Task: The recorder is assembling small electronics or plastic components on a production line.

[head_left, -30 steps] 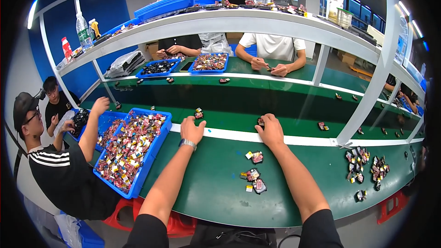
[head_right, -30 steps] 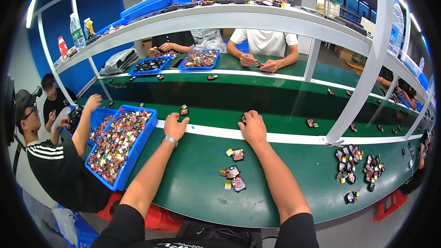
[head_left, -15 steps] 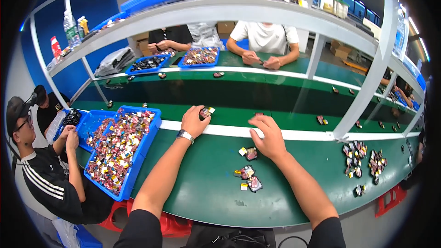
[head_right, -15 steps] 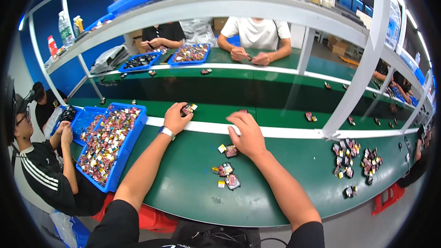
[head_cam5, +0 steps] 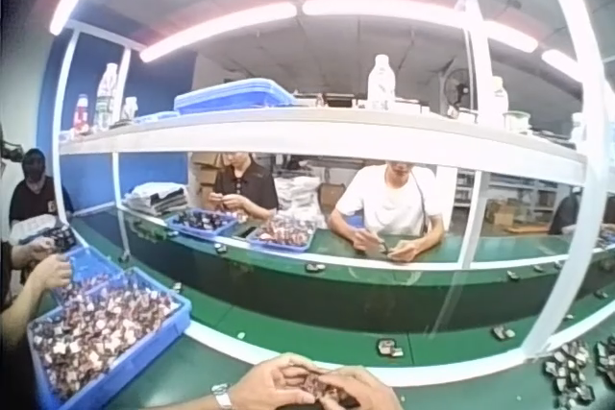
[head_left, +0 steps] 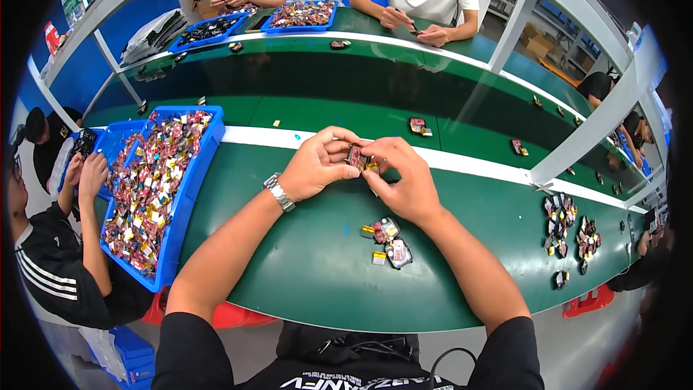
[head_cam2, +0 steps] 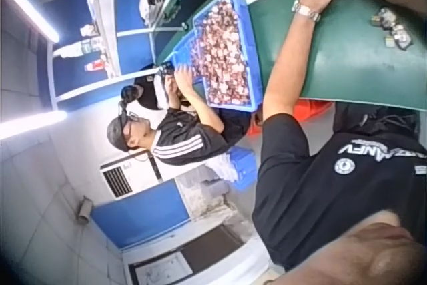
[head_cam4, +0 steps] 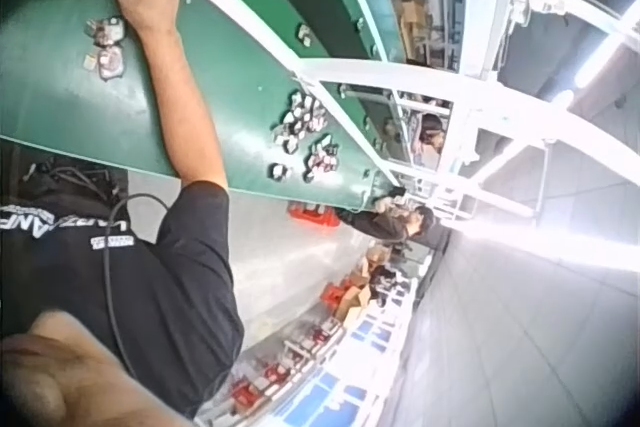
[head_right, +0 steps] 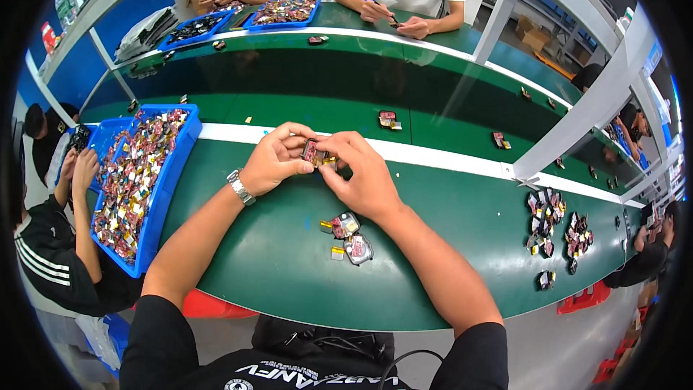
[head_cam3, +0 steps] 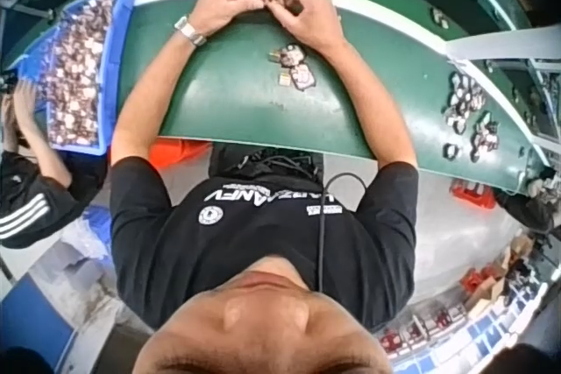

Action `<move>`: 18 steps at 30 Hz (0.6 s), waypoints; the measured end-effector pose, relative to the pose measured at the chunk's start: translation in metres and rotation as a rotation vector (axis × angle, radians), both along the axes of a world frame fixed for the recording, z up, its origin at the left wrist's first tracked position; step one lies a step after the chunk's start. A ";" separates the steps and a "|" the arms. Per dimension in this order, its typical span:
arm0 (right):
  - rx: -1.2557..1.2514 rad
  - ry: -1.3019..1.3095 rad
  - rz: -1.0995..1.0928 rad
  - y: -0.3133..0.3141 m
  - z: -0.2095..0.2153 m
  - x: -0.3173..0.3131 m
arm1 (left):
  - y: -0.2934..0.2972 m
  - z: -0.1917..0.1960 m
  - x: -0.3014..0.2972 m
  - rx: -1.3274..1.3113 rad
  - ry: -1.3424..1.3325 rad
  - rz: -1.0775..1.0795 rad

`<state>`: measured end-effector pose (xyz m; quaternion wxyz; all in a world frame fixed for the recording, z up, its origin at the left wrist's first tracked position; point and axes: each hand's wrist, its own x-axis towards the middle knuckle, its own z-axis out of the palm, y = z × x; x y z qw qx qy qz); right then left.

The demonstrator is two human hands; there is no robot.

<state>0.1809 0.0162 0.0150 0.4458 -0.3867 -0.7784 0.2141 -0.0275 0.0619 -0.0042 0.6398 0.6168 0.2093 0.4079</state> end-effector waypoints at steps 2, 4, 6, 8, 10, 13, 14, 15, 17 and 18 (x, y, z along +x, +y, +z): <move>0.133 -0.017 0.033 0.000 -0.001 -0.001 | -0.001 -0.006 0.000 -0.108 -0.081 0.005; 0.105 -0.010 0.011 -0.002 0.000 0.000 | -0.003 -0.010 0.003 -0.214 -0.178 -0.034; 0.080 -0.007 -0.013 -0.004 0.001 0.001 | -0.006 -0.009 0.007 -0.274 -0.208 -0.052; 0.173 -0.024 -0.061 -0.003 -0.002 0.000 | -0.007 -0.011 0.009 -0.341 -0.210 -0.050; 0.221 -0.077 -0.059 -0.001 -0.002 0.001 | -0.006 -0.011 0.011 -0.342 -0.196 -0.049; 0.234 -0.146 -0.060 -0.001 0.001 0.001 | -0.008 -0.010 0.013 -0.347 -0.152 -0.026; 0.237 -0.184 -0.056 -0.002 0.001 0.001 | -0.007 -0.013 0.013 -0.342 -0.140 -0.025; 0.241 -0.183 -0.058 -0.002 0.001 0.001 | -0.007 -0.014 0.012 -0.337 -0.129 -0.024; 0.256 -0.216 -0.098 -0.003 0.000 0.002 | -0.011 -0.008 0.016 -0.337 -0.101 -0.013; 0.297 -0.254 -0.094 -0.001 -0.003 0.004 | -0.012 -0.005 0.018 -0.361 -0.098 -0.004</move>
